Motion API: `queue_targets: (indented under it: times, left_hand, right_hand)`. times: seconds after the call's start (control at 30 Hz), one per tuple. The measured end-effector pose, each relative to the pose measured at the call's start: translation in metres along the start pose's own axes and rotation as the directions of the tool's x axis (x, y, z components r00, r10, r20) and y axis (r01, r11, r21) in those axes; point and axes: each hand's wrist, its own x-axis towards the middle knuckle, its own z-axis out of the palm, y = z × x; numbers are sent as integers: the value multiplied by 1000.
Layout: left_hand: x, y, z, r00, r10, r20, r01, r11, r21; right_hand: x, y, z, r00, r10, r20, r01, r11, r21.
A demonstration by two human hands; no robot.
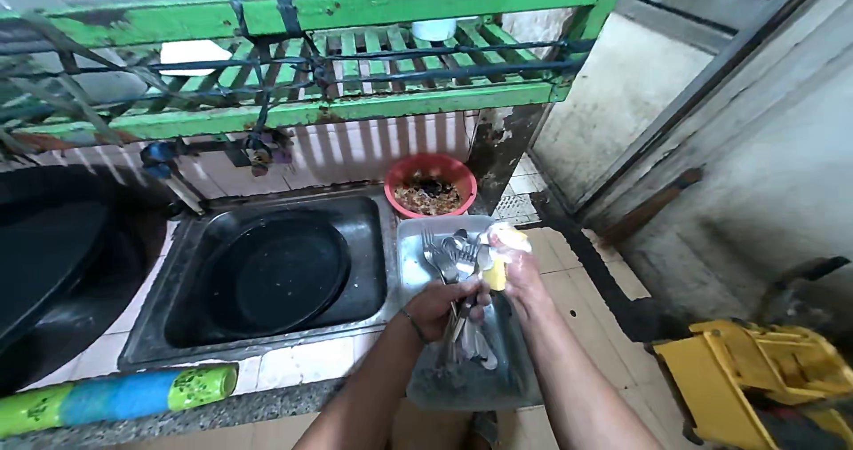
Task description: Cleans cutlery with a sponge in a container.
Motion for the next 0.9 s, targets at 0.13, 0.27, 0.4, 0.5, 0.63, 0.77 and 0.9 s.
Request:
queue_targets:
  times: [0.13,0.27,0.4,0.5,0.63,0.77,0.9]
  left_hand:
    - [3,-4,17,991,10,-136,-20,997,-75]
    - [3,3,22,884,152,-443,63,899,433]
    - [0,5,15,859,201,-472,187,734,653]
    - [-2,-4,20,837,201,-509,144,817,559]
    - [2,-12,15,874,220,-433,17,877,480]
    - [-1,-5,15,930,155,-333,26,877,480]
    - [-2,-5,16,924,144,-354,96,809,581]
  right_hand:
    - [-10,15,13,989,72,-130,-57,992,111]
    - [-26,-8,27,941,280,-187,-306,943,-127]
    - [-27,-23,17,930,312,-194,-334,938,-93]
    - [-8,-22,16,914,212,-347,-245,968,-52]
    - [-19,-26,27,917,308,-253,-366,902,-230]
    - [-26,-26,22,915,372,-160,-386,920,-72]
    - [-15,-18,20,917,278,-285,-299,954,-32]
